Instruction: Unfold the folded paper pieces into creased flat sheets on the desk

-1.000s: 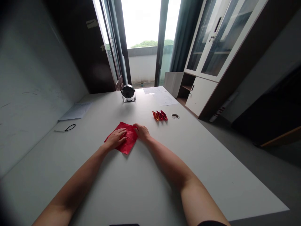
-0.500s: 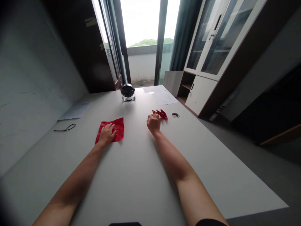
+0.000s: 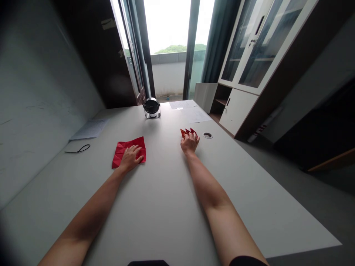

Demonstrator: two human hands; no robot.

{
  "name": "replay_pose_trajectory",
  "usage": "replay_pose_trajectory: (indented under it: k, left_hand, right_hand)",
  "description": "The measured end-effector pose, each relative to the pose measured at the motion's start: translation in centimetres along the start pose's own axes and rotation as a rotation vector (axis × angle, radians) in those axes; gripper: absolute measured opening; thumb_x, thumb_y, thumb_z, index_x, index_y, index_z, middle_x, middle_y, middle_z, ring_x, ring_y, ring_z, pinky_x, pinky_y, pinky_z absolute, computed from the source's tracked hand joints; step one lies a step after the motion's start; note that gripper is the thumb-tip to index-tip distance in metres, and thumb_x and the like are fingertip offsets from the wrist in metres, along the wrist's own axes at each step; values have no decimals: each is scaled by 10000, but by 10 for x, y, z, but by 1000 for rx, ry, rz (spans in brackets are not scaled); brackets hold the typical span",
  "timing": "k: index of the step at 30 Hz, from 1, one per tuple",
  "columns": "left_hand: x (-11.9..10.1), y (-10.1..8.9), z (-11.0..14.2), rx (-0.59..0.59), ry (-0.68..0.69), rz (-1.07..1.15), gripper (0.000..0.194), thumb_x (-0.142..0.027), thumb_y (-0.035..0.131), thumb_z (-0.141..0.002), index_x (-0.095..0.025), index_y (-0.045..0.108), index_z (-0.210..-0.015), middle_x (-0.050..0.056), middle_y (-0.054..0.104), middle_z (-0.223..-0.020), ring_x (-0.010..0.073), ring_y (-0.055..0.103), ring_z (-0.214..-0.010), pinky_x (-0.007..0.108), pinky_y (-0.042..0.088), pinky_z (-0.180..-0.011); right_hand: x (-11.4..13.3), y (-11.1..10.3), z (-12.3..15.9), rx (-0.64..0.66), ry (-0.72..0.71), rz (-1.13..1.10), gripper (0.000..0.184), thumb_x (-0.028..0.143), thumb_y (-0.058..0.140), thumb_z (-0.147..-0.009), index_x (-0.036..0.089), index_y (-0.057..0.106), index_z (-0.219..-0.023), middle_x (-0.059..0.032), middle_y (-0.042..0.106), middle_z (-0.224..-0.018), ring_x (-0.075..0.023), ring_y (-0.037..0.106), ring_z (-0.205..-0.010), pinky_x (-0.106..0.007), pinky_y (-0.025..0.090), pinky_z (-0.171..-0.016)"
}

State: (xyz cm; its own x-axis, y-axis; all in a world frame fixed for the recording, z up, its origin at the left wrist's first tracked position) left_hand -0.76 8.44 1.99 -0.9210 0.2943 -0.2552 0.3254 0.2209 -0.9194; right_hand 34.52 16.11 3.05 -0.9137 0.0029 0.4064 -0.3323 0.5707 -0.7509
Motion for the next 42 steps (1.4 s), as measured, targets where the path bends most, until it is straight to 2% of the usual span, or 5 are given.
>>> replay_pose_trajectory:
  k: [7,14,20,27,42]
  left_hand:
    - [-32,-8,3,-3,151,68,506,-465,572,-877,-250,570,-1335,90,508,-1452,307,401,-1378,525,256,-1188]
    - [-12,-4,0,-27,67,-1,405,-298,530,-898,-239,607,-1291,92,557,-1405,296,423,-1358,545,242,-1179]
    - [-21,-12,0,-69,89,72,345,-254,466,-930,-253,644,-1225,59,630,-1300,256,514,-1253,469,334,-1144]
    - [-49,-34,5,-179,124,146,328,-390,464,-962,-241,621,-1208,83,629,-1203,255,558,-1144,412,429,-1036]
    - [-54,-24,5,-108,148,97,134,-288,519,-918,-228,632,-878,82,618,-1039,245,574,-987,400,479,-899]
  right_hand:
    - [-2,6,-1,7,-22,30,363,241,421,-875,153,685,-1108,-163,649,-1143,-306,368,-1268,-608,107,-1122]
    - [0,-2,1,7,-9,21,353,213,414,-886,149,707,-1072,-155,671,-1129,-307,397,-1264,-601,105,-1129]
    - [52,6,20,172,-183,-222,311,258,450,-926,168,733,-1019,-109,704,-1034,-227,601,-990,-394,380,-1010]
    - [137,11,75,413,-531,-439,284,332,479,-976,256,753,-979,-46,726,-1051,-175,653,-954,-291,454,-908]
    - [145,28,88,581,-526,-685,226,266,604,-881,244,758,-1045,-43,731,-1036,-153,679,-846,-267,515,-809]
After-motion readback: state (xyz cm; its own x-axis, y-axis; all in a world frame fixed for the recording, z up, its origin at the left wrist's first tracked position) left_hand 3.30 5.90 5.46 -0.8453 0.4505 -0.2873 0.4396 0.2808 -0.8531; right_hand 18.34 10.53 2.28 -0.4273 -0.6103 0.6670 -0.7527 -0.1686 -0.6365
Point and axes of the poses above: each hand's wrist, its own z-axis away from the middle knuckle, its own y-axis out of the palm, x = y × z, the point moved 10 cm from there along -z, towards the middle knuckle
